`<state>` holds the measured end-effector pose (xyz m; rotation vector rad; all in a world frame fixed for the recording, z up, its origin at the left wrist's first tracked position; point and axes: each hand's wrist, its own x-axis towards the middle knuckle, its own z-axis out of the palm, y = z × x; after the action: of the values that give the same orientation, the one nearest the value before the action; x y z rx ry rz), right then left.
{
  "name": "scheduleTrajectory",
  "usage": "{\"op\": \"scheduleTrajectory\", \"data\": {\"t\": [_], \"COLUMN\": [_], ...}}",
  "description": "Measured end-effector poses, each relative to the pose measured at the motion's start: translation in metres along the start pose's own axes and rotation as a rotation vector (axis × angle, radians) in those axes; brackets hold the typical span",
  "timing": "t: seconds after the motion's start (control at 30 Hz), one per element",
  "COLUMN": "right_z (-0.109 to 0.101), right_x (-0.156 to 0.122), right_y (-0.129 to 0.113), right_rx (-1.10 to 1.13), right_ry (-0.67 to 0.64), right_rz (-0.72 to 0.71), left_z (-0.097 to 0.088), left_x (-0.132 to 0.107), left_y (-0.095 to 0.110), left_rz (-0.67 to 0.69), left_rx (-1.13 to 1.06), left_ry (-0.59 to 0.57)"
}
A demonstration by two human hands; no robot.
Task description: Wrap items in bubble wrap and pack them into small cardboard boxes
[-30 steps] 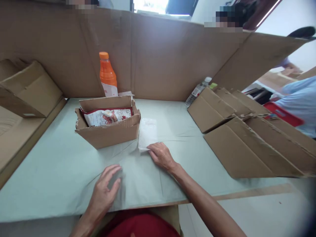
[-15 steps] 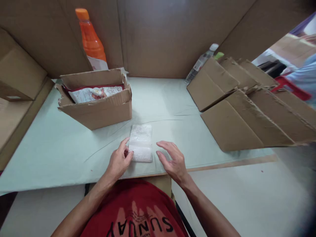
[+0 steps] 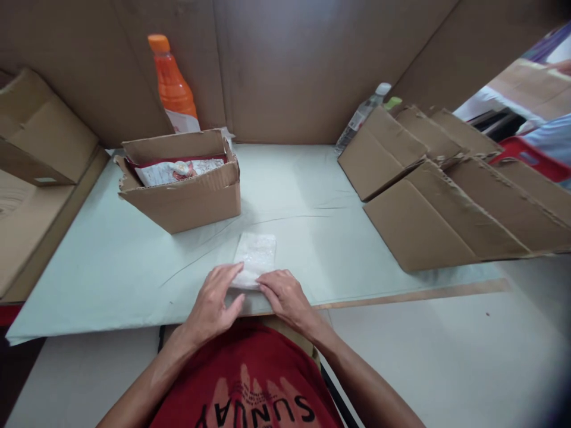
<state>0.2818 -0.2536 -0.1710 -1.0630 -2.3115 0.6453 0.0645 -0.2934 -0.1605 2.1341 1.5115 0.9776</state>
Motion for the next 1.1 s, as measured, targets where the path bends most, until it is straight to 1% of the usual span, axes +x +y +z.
{"op": "scheduleTrajectory", "data": {"t": [0.07, 0.1, 0.13, 0.2, 0.23, 0.27, 0.3, 0.33, 0.4, 0.47, 0.53, 0.6, 0.67, 0.73, 0.8, 0.87, 0.97, 1.03, 1.1], "right_z": [-0.004, -0.006, -0.007, -0.009, -0.009, -0.008, -0.007, -0.005, 0.000, 0.005, 0.008, 0.009, 0.008, 0.006, 0.003, 0.000, 0.000, 0.003, 0.007], "right_x": [-0.002, -0.003, -0.004, -0.008, -0.010, -0.011, -0.012, -0.013, -0.011, -0.009, -0.006, -0.004, -0.003, 0.002, 0.009, 0.018, 0.028, 0.030, 0.030], "right_y": [-0.003, -0.005, -0.007, -0.009, -0.011, -0.012, -0.013, -0.014, -0.014, -0.012, -0.011, -0.011, -0.014, -0.016, -0.015, -0.011, -0.001, 0.004, 0.007], "right_rx": [0.098, 0.116, 0.107, 0.015, -0.045, -0.099, -0.142, -0.174, -0.212, -0.216, -0.146, -0.038, 0.017, -0.046, -0.164, -0.248, -0.275, -0.270, -0.246], "right_ry": [-0.068, -0.068, -0.030, 0.112, 0.172, 0.194, 0.171, 0.122, 0.027, 0.002, 0.014, -0.018, -0.070, -0.080, -0.037, -0.002, -0.013, -0.036, -0.041], "right_rz": [0.078, 0.110, 0.122, 0.091, 0.057, 0.013, -0.031, -0.067, -0.104, -0.078, -0.019, 0.040, 0.084, 0.107, 0.114, 0.122, 0.136, 0.122, 0.084], "left_z": [0.002, 0.005, 0.008, 0.016, 0.019, 0.022, 0.023, 0.023, 0.020, 0.014, 0.007, 0.004, 0.004, 0.008, 0.013, 0.017, 0.020, 0.021, 0.020], "left_x": [-0.007, -0.008, -0.007, -0.002, 0.001, 0.005, 0.008, 0.009, 0.009, 0.003, -0.008, -0.018, -0.023, -0.022, -0.014, -0.003, 0.011, 0.014, 0.010], "left_y": [0.002, 0.002, 0.001, -0.003, -0.005, -0.006, -0.007, -0.007, -0.007, -0.005, -0.003, -0.003, -0.005, -0.007, -0.010, -0.013, -0.015, -0.016, -0.016], "left_rz": [-0.053, -0.108, -0.164, -0.237, -0.246, -0.240, -0.224, -0.200, -0.131, -0.045, -0.002, -0.047, -0.137, -0.212, -0.250, -0.260, -0.249, -0.246, -0.244], "left_rx": [-0.017, -0.018, -0.016, -0.001, 0.019, 0.048, 0.083, 0.115, 0.135, 0.097, 0.040, -0.003, -0.027, -0.011, 0.041, 0.105, 0.158, 0.165, 0.164], "left_ry": [-0.047, -0.056, -0.059, -0.053, -0.043, -0.025, 0.001, 0.032, 0.078, 0.082, 0.049, 0.037, 0.052, 0.078, 0.099, 0.097, 0.071, 0.074, 0.092]}}
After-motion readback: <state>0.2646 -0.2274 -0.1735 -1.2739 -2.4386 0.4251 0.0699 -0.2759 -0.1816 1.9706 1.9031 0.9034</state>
